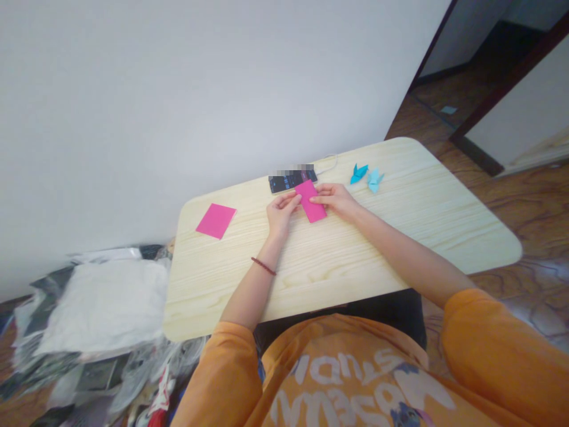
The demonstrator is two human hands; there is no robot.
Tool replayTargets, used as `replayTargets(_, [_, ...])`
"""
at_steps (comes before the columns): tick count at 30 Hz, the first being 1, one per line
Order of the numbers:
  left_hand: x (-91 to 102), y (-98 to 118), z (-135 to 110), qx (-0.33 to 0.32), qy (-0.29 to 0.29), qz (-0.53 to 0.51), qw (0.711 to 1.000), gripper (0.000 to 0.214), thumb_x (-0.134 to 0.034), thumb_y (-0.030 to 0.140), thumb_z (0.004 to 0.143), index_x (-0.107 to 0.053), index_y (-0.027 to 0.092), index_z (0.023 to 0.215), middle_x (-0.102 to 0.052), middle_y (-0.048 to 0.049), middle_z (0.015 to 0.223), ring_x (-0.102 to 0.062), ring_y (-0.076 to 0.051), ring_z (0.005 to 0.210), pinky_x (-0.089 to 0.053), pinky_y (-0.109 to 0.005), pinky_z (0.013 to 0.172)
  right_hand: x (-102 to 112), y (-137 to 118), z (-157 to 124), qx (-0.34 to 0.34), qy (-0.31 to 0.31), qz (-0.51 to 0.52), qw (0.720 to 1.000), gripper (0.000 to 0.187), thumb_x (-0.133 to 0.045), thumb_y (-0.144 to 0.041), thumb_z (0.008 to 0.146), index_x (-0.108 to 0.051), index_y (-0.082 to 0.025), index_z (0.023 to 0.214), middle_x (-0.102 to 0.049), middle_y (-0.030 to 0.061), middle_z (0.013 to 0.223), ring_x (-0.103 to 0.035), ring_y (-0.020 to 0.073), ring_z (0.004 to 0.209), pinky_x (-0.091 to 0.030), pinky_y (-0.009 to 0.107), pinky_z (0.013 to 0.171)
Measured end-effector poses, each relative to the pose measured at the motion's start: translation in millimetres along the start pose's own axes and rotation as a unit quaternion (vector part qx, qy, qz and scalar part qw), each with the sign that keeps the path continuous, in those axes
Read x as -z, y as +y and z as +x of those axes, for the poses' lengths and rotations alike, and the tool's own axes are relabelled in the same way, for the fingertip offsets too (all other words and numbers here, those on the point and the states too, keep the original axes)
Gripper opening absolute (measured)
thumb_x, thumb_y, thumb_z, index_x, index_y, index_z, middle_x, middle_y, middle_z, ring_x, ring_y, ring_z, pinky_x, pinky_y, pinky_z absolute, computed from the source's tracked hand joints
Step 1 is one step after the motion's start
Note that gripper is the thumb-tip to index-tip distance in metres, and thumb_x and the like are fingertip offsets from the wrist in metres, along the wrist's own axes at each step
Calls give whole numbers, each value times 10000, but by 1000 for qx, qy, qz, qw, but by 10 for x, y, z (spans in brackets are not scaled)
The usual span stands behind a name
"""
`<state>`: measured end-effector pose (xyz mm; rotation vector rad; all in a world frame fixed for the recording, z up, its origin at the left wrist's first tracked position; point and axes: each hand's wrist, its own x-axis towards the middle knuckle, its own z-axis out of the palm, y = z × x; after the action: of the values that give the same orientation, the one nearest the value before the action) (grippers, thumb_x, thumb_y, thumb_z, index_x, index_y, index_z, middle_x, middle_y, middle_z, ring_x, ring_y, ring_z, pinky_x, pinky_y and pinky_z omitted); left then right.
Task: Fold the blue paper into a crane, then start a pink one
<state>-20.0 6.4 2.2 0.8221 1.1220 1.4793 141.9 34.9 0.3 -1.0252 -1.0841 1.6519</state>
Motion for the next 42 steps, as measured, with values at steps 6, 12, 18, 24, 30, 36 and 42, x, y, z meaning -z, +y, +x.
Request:
replayTargets(6, [19, -19, 24, -18, 14, -9, 1000, 384, -881, 336, 500, -726, 152, 800, -738, -45, 761, -662, -122, 661, -521, -248, 669, 31, 10, 2, 2, -24, -24, 999, 398, -900, -284, 482, -719, -162, 815, -749, 45, 786, -666, 148, 662, -493, 253, 626])
replayTargets(12, [16, -15, 13, -17, -2, 4, 1000, 371, -880, 321, 509, -731, 146, 800, -741, -60, 767, -688, -161, 720, -544, -308, 759, 11, -32, -31, -4, -31, -27, 999, 382, -863, -364, 555, -740, -170, 861, -740, 34, 813, -636, 128, 653, -460, 242, 603])
replayTargets(18, [10, -19, 14, -9, -22, 3, 1000, 395, -890, 329, 486, -741, 151, 806, -734, -51, 739, -688, -161, 700, -547, -305, 750, -6, -21, -31, 0, -6, -27, 1000, 360, -862, -388, 530, -747, -165, 789, -715, 23, 738, -583, 114, 606, -412, 238, 566])
replayTargets(24, [19, -27, 13, -6, -36, 0, 999, 407, -889, 342, 491, -744, 164, 827, -737, -48, 752, -686, -154, 712, -542, -300, 761, -7, -41, -43, -4, -5, -38, 999, 373, -864, -403, 516, -747, -159, 773, -706, 31, 715, -555, 113, 592, -392, 242, 555])
replayTargets(30, [12, -22, 8, -8, -39, -15, 999, 405, -896, 334, 472, -746, 175, 813, -732, -32, 724, -668, -129, 663, -535, -267, 707, -19, -61, -58, -3, -1, -42, 999, 385, -871, -416, 493, -736, -160, 747, -695, 25, 697, -541, 111, 583, -387, 246, 555])
replayTargets(36, [7, -19, 5, -1, -30, -7, 1000, 402, -893, 347, 472, -740, 168, 798, -745, -47, 784, -682, -145, 710, -547, -292, 746, -20, -55, -51, 2, 1, -27, 1000, 400, -883, -411, 463, -732, -156, 732, -706, 26, 711, -573, 118, 618, -415, 249, 593])
replayTargets(42, [14, -22, 9, 5, -27, -5, 1000, 382, -891, 337, 474, -738, 158, 775, -747, -57, 799, -687, -155, 717, -556, -310, 758, -39, -80, -70, 2, 11, -28, 1000, 422, -892, -433, 422, -722, -159, 694, -703, 25, 684, -583, 127, 611, -437, 259, 603])
